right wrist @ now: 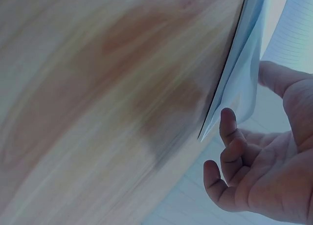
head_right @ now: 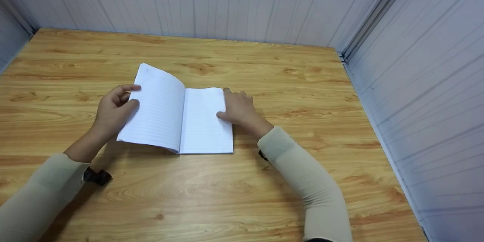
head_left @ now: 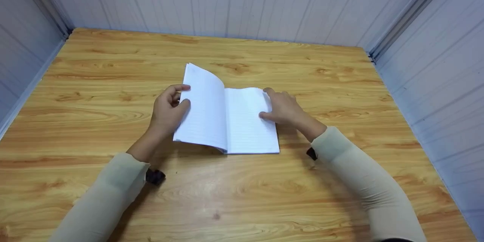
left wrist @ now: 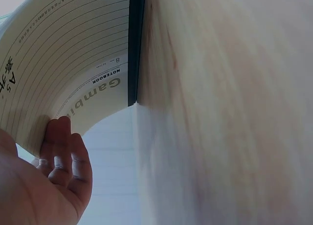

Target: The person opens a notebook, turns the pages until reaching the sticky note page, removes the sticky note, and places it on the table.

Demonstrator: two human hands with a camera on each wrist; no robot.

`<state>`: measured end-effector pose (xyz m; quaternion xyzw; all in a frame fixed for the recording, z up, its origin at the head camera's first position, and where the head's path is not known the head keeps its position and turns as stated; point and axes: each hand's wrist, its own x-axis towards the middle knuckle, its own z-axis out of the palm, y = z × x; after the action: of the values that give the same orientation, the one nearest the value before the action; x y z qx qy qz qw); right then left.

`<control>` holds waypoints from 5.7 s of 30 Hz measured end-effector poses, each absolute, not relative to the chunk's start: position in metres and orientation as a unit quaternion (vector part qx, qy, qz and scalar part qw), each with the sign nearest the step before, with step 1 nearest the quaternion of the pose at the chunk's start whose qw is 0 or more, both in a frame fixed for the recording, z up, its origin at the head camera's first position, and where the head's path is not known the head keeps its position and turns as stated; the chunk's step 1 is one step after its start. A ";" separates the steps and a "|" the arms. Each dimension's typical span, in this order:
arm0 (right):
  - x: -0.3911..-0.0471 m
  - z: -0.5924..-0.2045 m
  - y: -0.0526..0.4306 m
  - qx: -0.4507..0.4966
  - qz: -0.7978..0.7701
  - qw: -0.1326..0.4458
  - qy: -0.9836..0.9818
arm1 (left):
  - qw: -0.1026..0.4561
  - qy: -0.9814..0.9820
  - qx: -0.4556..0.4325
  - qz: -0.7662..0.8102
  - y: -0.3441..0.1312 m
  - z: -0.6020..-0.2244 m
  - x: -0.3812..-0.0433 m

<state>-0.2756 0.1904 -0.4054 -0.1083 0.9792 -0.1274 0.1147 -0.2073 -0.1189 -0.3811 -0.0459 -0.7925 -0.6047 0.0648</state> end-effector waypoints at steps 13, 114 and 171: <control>-0.274 -0.400 0.187 -0.050 -0.224 0.063 0.971 | 0.070 -0.820 -0.047 -0.566 -0.133 -0.410 -0.228; -0.280 -0.416 0.190 -0.161 -0.023 0.133 0.978 | 0.088 -0.889 -0.077 -0.443 -0.138 -0.411 -0.227; -0.275 -0.415 0.178 -0.149 -0.134 0.084 0.976 | 0.088 -0.890 -0.084 -0.440 -0.139 -0.412 -0.229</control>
<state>-0.2749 0.1783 -0.4150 -0.1492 0.9761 -0.1339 0.0835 -0.2295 -0.1390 -0.4123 -0.0837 -0.8898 -0.4399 0.0878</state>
